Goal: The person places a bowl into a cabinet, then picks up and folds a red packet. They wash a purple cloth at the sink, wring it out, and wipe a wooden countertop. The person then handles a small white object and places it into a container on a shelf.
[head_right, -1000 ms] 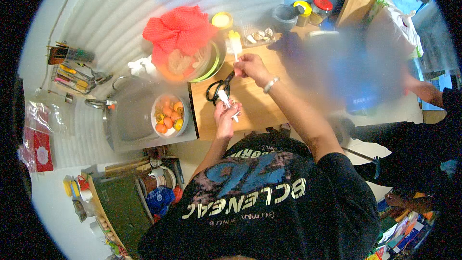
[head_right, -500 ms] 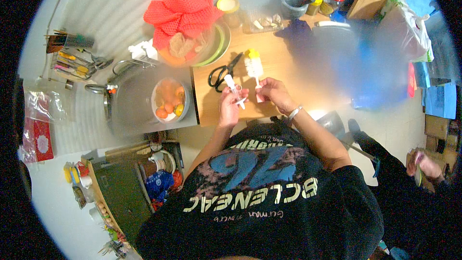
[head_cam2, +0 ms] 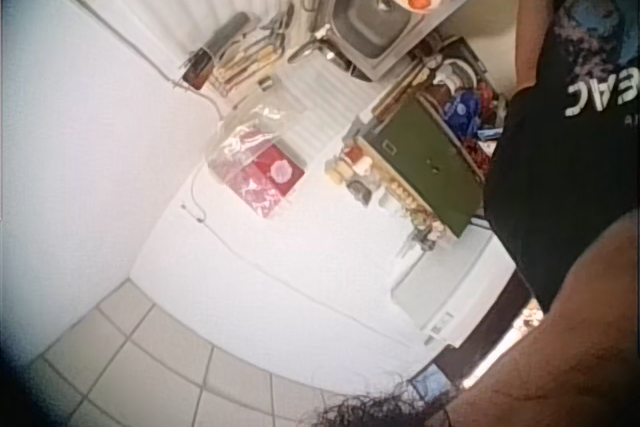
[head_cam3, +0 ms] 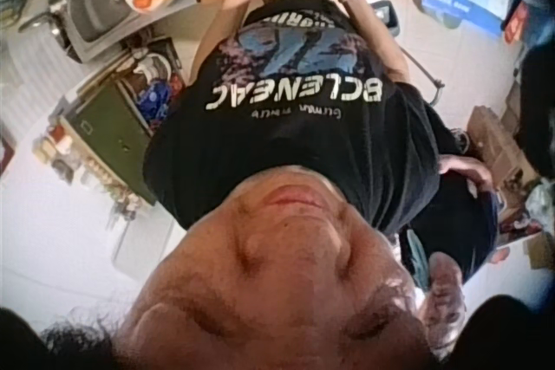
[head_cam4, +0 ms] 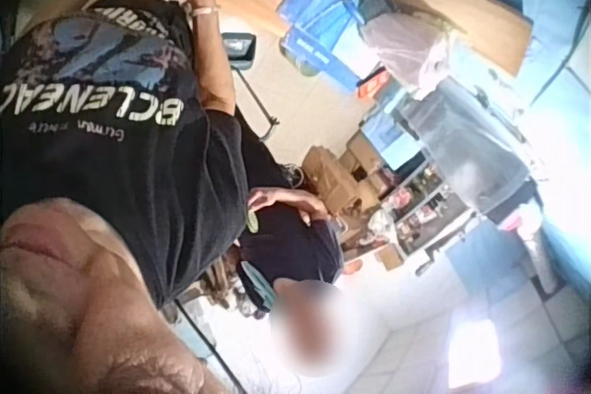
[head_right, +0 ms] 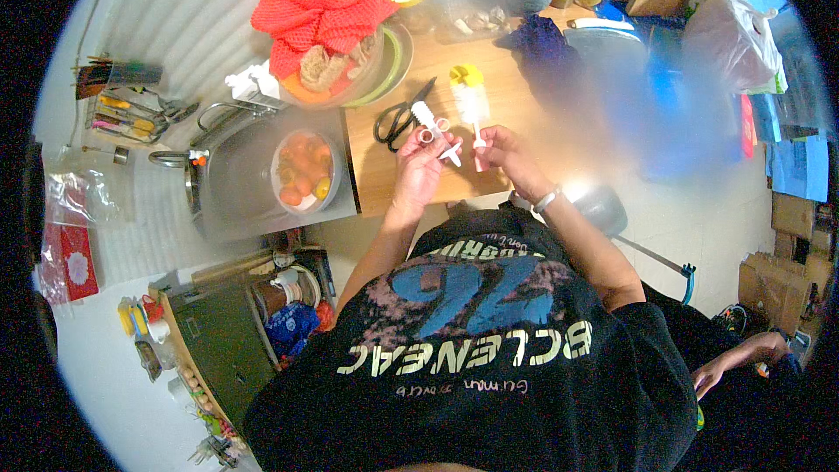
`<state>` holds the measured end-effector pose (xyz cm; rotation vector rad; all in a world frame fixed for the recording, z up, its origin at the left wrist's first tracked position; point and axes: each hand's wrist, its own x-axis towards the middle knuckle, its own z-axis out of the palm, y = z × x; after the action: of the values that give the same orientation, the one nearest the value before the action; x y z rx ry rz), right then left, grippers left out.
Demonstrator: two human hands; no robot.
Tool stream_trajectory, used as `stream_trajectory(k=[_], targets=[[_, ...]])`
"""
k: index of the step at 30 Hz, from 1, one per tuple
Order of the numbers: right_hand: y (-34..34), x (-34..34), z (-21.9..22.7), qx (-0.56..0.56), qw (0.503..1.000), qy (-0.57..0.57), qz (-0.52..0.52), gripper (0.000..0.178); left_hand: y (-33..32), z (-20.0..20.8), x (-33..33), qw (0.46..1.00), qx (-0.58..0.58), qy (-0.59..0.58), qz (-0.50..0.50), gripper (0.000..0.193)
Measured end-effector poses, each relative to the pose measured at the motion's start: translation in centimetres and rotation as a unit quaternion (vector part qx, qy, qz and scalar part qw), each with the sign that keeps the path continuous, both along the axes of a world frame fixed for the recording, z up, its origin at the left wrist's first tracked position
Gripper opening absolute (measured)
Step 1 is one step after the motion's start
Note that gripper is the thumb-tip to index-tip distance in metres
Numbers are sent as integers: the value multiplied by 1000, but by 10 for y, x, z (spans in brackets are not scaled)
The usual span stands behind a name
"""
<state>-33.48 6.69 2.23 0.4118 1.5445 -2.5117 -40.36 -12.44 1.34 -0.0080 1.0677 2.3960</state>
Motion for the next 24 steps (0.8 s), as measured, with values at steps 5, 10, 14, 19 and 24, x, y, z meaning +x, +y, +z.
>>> stream_trajectory(k=[5, 10, 14, 19, 24], targets=[[1, -1, 12, -4, 1000, -2, -9, 16, 1, 14, -2, 999, 38, -33, -14, 21], [-3, -3, 14, 5, 1000, -20, -10, 16, -4, 11, -5, 995, 77, -34, -45, 26], [-3, -2, 20, -12, 1000, -24, -16, 16, -6, 12, -5, 994, 87, -54, -34, 25], [4, -5, 26, -32, 999, -9, -23, 19, -11, 22, -5, 998, 34, -22, -52, 32], [5, -6, 35, -8, 1000, -9, -7, 22, -10, 30, -2, 998, -39, 39, -36, 32]])
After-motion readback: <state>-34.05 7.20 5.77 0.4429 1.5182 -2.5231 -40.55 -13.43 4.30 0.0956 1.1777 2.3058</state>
